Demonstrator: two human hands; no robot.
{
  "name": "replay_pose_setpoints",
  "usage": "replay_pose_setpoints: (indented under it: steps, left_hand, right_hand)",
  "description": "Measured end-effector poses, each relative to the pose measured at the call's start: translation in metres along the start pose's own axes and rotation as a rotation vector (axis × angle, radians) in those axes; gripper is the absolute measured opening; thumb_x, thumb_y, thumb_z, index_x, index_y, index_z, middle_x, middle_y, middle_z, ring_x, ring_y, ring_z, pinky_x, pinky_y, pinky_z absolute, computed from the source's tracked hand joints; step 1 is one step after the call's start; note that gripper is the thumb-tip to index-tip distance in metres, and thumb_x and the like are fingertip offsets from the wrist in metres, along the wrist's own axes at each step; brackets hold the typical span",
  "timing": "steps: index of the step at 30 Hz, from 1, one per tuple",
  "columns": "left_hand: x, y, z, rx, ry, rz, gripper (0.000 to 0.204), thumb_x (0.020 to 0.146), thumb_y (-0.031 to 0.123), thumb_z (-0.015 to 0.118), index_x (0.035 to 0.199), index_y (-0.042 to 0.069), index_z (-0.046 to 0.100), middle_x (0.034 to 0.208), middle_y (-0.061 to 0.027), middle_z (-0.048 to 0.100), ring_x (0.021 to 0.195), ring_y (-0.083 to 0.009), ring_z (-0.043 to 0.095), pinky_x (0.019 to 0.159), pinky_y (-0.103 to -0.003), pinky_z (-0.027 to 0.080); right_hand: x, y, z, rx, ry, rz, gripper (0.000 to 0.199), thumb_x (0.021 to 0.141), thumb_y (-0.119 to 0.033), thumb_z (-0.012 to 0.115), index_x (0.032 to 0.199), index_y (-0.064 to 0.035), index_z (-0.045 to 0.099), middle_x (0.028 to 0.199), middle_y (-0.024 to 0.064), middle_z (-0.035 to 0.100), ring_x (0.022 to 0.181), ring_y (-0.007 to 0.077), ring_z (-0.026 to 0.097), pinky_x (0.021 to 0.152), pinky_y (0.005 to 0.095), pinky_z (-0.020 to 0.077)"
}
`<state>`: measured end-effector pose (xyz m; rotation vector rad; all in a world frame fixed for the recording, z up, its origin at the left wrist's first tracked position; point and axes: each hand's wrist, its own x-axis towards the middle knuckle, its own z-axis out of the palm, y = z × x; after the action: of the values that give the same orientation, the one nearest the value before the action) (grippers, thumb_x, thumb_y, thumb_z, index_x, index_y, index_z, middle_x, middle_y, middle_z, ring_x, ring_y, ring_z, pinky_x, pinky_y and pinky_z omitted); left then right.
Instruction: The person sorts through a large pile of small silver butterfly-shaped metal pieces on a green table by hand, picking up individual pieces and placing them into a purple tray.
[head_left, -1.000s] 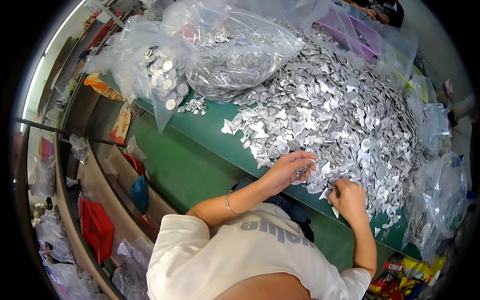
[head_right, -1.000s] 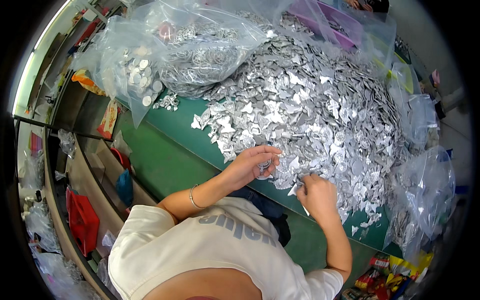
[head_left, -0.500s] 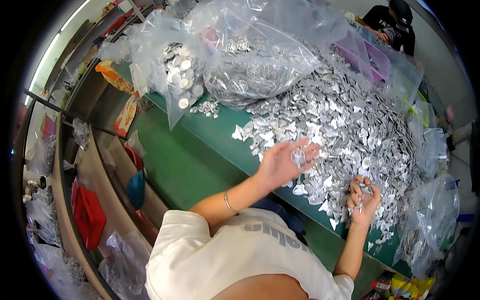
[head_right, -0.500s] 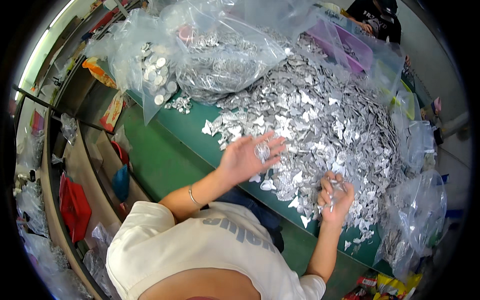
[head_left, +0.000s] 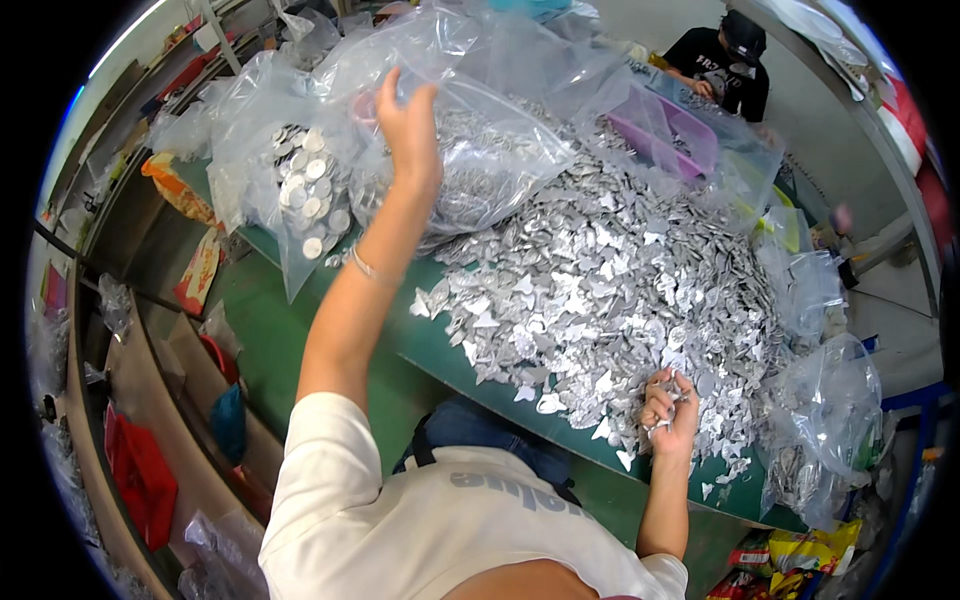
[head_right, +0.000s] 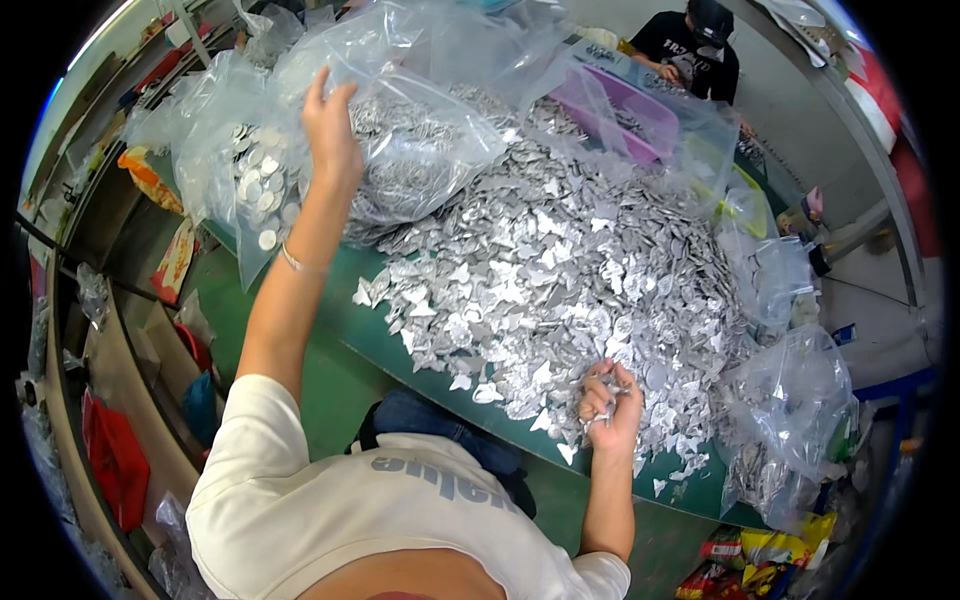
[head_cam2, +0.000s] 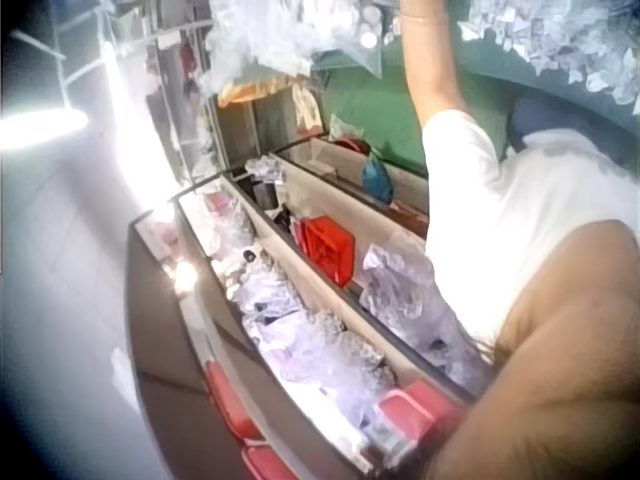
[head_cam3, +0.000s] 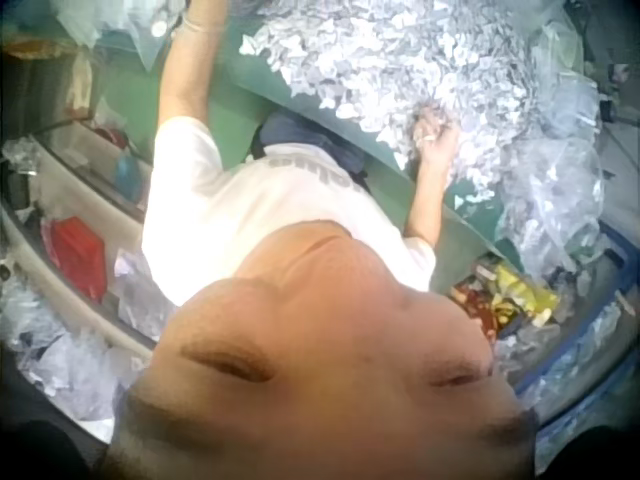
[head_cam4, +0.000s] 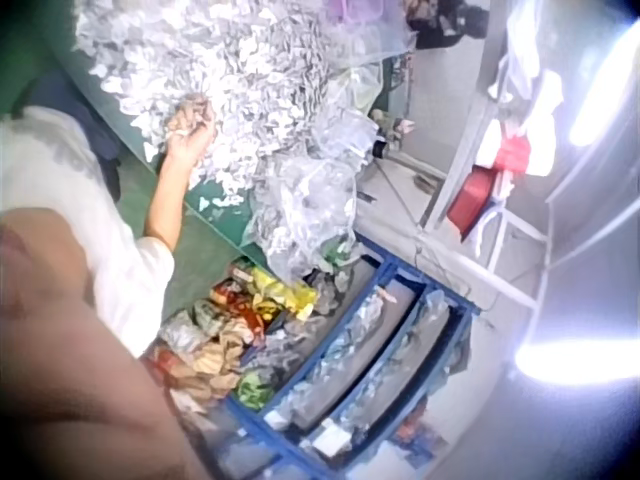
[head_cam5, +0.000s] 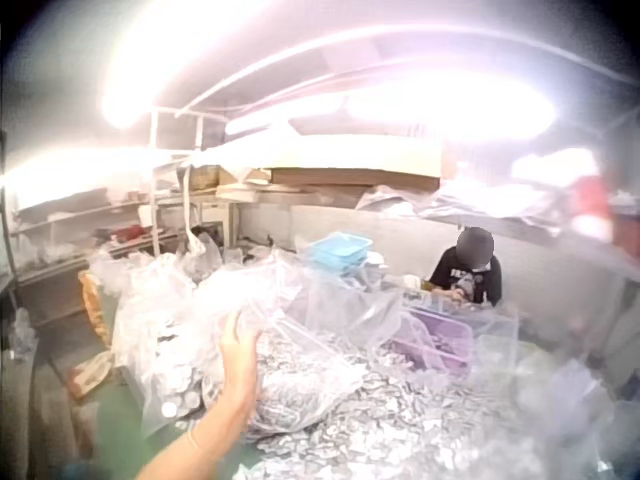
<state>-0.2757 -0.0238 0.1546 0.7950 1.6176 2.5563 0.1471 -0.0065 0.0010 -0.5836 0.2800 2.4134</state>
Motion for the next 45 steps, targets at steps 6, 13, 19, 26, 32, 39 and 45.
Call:
replay_pose_setpoints:
  steps: [6,13,19,26,32,39,45]
  left_hand:
    - [-0.131,-0.018,-0.037,0.166,-0.379,0.666,0.028,0.073,-0.010,0.049,0.096,0.000,0.061,0.124,-0.0221,0.042,0.122,-0.0396,0.040,0.101,-0.051,0.031]
    - [-0.214,-0.050,-0.112,0.431,-0.586,0.241,0.026,0.064,-0.012,0.052,0.082,0.002,0.065,0.105,-0.0173,0.055,0.105,-0.0373,0.051,0.093,-0.046,0.038]
    - [-0.232,-0.063,-0.128,0.605,-0.495,0.199,0.025,0.065,-0.013,0.051,0.082,0.002,0.063,0.101,-0.0167,0.054,0.104,-0.0381,0.050,0.090,-0.045,0.039]
    - [-0.233,-0.069,-0.124,0.605,-0.498,0.175,0.026,0.064,-0.014,0.051,0.082,0.002,0.063,0.103,-0.0178,0.053,0.105,-0.0387,0.049,0.088,-0.044,0.041]
    - [-0.234,-0.067,-0.124,0.649,-0.535,0.102,0.023,0.069,-0.015,0.052,0.083,0.001,0.062,0.108,-0.0180,0.049,0.108,-0.0353,0.049,0.086,-0.038,0.043]
    - [-0.233,-0.063,-0.122,0.698,-0.530,0.091,0.024,0.067,-0.014,0.053,0.082,0.002,0.062,0.105,-0.0183,0.050,0.104,-0.0363,0.050,0.082,-0.039,0.045]
    - [-0.232,-0.063,-0.124,0.718,-0.595,0.106,0.020,0.071,-0.014,0.054,0.082,0.001,0.061,0.109,-0.0198,0.048,0.104,-0.0358,0.051,0.082,-0.037,0.045]
  right_hand:
    - [-0.001,-0.006,0.022,0.058,0.018,-0.022,0.013,0.083,-0.014,0.054,0.089,-0.0020,0.053,0.084,0.0062,0.053,0.053,0.0093,0.037,0.040,0.0207,0.0292]
    - [0.023,-0.025,0.047,-0.048,0.063,-0.062,0.017,0.084,-0.019,0.056,0.085,-0.0024,0.052,0.082,0.0072,0.052,0.053,0.0100,0.038,0.039,0.0207,0.0300]
    - [0.054,-0.034,0.075,-0.156,0.005,-0.072,0.018,0.088,-0.021,0.056,0.082,-0.0043,0.051,0.078,0.0035,0.052,0.048,0.0072,0.035,0.039,0.0199,0.0289]
    - [0.081,-0.071,0.140,-0.548,-0.131,-0.200,0.015,0.091,-0.019,0.053,0.082,-0.0077,0.050,0.053,-0.0022,0.039,0.040,0.0071,0.034,0.035,0.0200,0.0286]
    - [0.159,-0.104,0.283,-0.467,-0.452,-0.276,0.014,0.088,-0.010,0.057,0.084,0.0001,0.048,0.066,0.0034,0.044,0.050,0.0082,0.036,0.039,0.0204,0.0269]
    - [0.241,-0.184,0.307,0.012,0.218,-0.868,0.015,0.088,-0.014,0.048,0.091,0.0010,0.049,0.075,0.0104,0.051,0.058,0.0172,0.048,0.045,0.0279,0.0369]
    - [0.219,-0.226,0.269,-0.574,0.321,-0.962,0.031,0.086,-0.013,0.048,0.113,-0.0008,0.048,0.116,0.0178,0.049,0.090,0.0322,0.056,0.072,0.0470,0.0484]
